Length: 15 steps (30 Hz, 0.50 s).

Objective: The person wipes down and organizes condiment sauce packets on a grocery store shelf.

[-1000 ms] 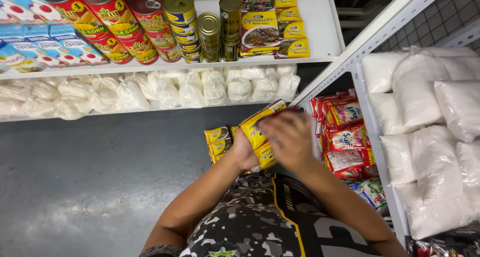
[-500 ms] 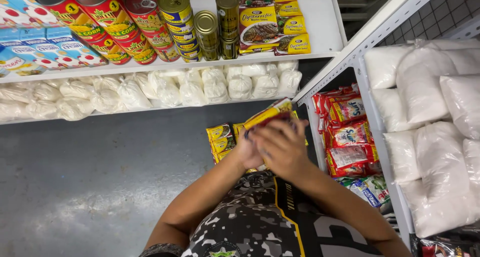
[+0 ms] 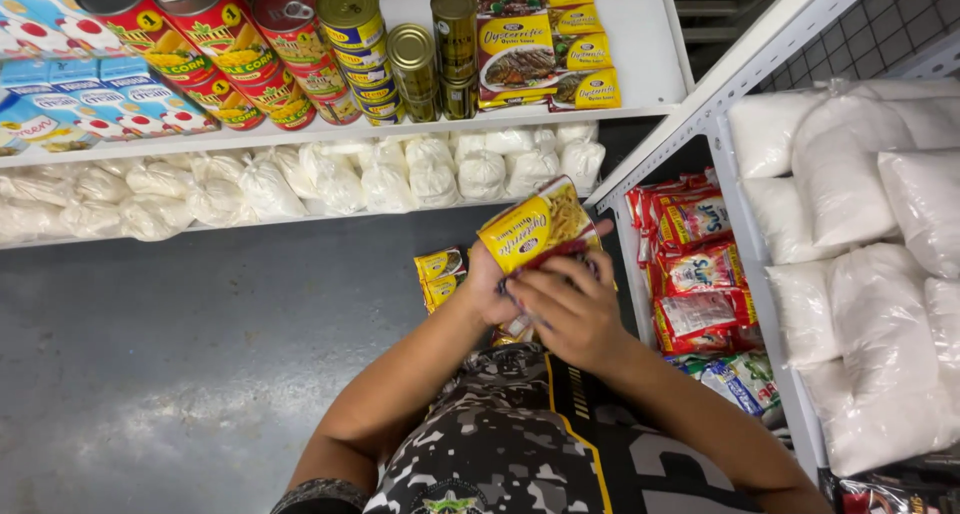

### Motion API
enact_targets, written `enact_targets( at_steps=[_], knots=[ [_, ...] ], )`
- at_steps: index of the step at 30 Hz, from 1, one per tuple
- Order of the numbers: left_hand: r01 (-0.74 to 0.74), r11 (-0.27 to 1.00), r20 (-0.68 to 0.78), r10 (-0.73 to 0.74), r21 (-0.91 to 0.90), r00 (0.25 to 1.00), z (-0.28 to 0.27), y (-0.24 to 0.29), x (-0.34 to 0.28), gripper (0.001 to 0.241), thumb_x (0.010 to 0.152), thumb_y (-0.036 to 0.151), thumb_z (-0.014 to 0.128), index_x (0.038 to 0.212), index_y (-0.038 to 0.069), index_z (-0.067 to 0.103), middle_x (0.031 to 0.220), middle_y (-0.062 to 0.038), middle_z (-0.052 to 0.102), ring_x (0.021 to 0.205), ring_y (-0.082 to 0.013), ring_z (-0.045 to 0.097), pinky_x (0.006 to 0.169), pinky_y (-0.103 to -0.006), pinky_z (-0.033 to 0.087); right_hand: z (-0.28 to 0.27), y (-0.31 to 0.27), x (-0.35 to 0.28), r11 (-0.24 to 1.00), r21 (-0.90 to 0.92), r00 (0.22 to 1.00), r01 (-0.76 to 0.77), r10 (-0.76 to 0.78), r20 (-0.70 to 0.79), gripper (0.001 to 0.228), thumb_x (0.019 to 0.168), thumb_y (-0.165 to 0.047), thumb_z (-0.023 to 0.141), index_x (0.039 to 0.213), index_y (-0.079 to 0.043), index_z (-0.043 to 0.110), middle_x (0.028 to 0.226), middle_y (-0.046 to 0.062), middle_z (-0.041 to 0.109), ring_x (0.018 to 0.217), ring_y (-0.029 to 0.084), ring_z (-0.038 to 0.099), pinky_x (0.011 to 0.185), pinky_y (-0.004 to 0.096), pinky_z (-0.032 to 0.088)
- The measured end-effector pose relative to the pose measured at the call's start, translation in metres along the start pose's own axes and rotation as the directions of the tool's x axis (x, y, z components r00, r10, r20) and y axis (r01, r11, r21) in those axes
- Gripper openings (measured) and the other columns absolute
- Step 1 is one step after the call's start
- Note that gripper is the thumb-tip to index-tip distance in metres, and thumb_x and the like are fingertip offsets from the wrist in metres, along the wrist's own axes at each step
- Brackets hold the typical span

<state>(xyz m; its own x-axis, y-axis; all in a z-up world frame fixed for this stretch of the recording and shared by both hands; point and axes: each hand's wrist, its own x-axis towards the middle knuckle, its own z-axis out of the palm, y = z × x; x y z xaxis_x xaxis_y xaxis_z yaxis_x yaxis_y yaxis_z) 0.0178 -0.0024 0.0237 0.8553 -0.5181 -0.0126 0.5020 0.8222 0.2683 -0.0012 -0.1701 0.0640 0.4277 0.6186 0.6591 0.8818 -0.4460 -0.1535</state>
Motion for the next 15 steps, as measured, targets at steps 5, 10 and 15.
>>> enact_targets(
  at_steps=[5, 10, 15],
  knots=[
    [-0.001, 0.998, 0.019, 0.002, -0.058, 1.0, -0.02, -0.008, -0.002, 0.068, 0.106, 0.054, 0.031, 0.153, 0.008, 0.049, 0.149, -0.023, 0.055, 0.132, -0.0373, 0.058, 0.113, -0.0481, 0.046, 0.009, 0.039, -0.025, 1.0, -0.029, 1.0, -0.01, 0.009, -0.028, 0.036, 0.086, -0.012, 0.075, 0.122, -0.014, 0.075, 0.123, 0.0, 0.069, 0.113, 0.024, 0.059, 0.105, 0.049, 0.035],
    [-0.023, 0.996, -0.009, 0.022, -0.082, 1.0, -0.036, -0.014, 0.008, 0.069, 0.115, 0.051, 0.032, 0.162, 0.001, 0.042, 0.156, -0.026, 0.045, 0.135, -0.0387, 0.056, 0.116, -0.0524, 0.046, 0.004, 0.024, -0.005, 0.98, -0.114, 0.984, -0.161, 0.15, -0.098, 0.03, 0.091, -0.011, 0.075, 0.121, -0.014, 0.075, 0.123, -0.002, 0.069, 0.117, 0.024, 0.058, 0.108, 0.049, 0.034],
    [-0.023, 0.984, 0.094, 0.04, -0.178, 0.995, 0.026, 0.01, 0.0, 0.068, 0.107, 0.051, 0.032, 0.157, 0.006, 0.043, 0.163, -0.033, 0.035, 0.134, -0.0459, 0.056, 0.11, -0.0525, 0.047, 0.006, 0.0, -0.024, 0.991, 0.006, 0.991, 0.134, -0.134, 0.023, 0.033, 0.087, -0.016, 0.075, 0.12, -0.014, 0.075, 0.122, -0.001, 0.069, 0.112, 0.022, 0.058, 0.104, 0.052, 0.032]
  ],
)
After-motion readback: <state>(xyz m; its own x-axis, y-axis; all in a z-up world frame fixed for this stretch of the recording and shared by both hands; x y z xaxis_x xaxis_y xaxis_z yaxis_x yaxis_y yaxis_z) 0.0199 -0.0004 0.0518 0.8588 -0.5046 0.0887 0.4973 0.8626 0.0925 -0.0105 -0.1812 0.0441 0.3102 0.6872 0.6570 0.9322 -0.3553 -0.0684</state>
